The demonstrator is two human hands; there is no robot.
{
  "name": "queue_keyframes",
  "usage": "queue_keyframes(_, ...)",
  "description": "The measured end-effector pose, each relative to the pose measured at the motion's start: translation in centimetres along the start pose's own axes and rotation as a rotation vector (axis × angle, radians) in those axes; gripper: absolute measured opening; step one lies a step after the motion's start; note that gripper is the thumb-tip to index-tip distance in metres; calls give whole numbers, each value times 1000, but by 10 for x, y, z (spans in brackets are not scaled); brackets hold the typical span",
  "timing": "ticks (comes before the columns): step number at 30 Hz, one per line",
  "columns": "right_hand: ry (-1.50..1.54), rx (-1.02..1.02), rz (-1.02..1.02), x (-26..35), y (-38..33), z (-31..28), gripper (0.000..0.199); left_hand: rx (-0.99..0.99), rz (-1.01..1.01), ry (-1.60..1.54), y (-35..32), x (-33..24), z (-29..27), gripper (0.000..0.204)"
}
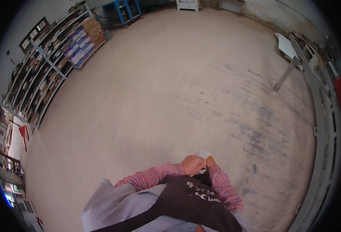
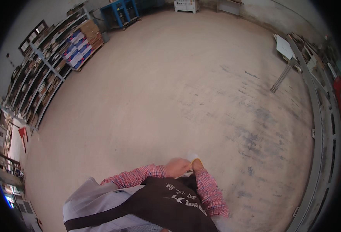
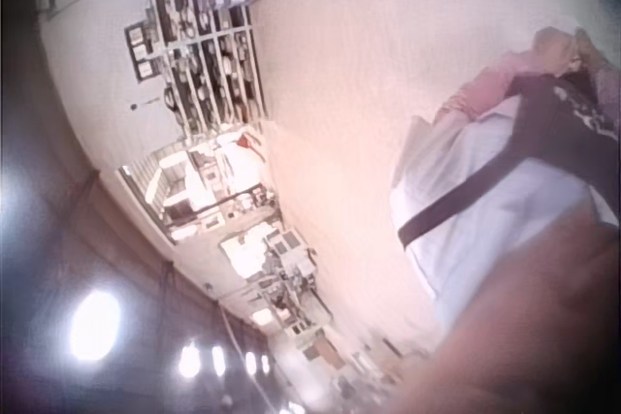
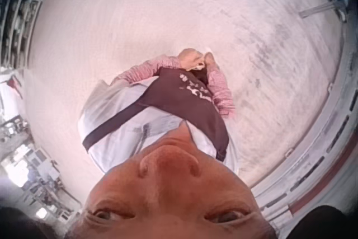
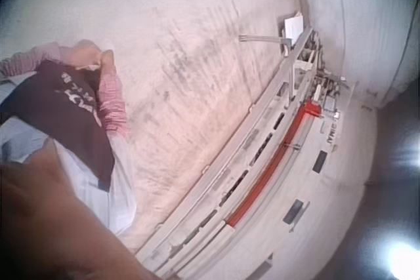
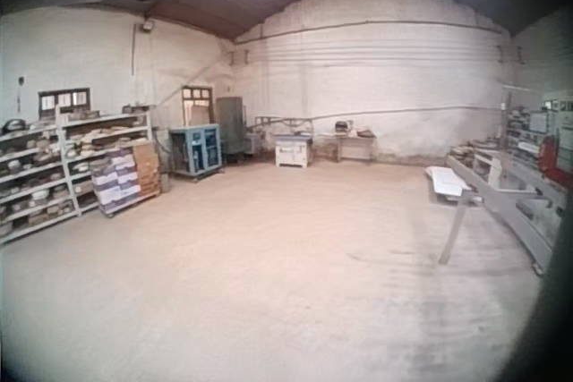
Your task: The person operates a CNC machine, places a white sheet on the machine, and uses a computer to control the process. They then retrieve the processed sheet and hand it to a coworker.
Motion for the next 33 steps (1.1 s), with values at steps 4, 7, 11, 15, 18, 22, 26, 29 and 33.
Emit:
queue_keyframes(4,-91,-415,-52,-31,38,-54,36,-16,75,1,62,-17,-18,30)
queue_keyframes(7,-440,-224,188,135,39,-196,55,-7,63,77,123,6,-23,28)
queue_keyframes(11,-345,-246,388,201,0,-232,81,22,141,-48,127,-19,-44,28)
queue_keyframes(15,-261,-350,447,207,7,-275,82,70,272,-144,178,-21,-73,27)
queue_keyframes(18,120,-390,536,244,-16,-306,78,186,290,-200,205,-30,-100,26)
queue_keyframes(22,387,-435,430,274,-2,-342,74,289,405,-172,244,-29,-128,24)
queue_keyframes(26,414,-354,475,207,44,-353,72,428,367,-116,312,-27,-127,27)
queue_keyframes(29,949,-145,510,193,97,-403,77,482,342,-177,381,-1,-114,28)
queue_keyframes(33,1302,-234,12,151,180,-492,73,505,373,4,496,1,-124,26)
Point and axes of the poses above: each hand's wrist, its own y-axis towards the middle knuckle, its own z-axis out of the palm, x = y × z, the point moved 3 cm from there along y, towards the middle knuckle, and after that the axes turned 4 degrees about -x, right-handed, at the moved point
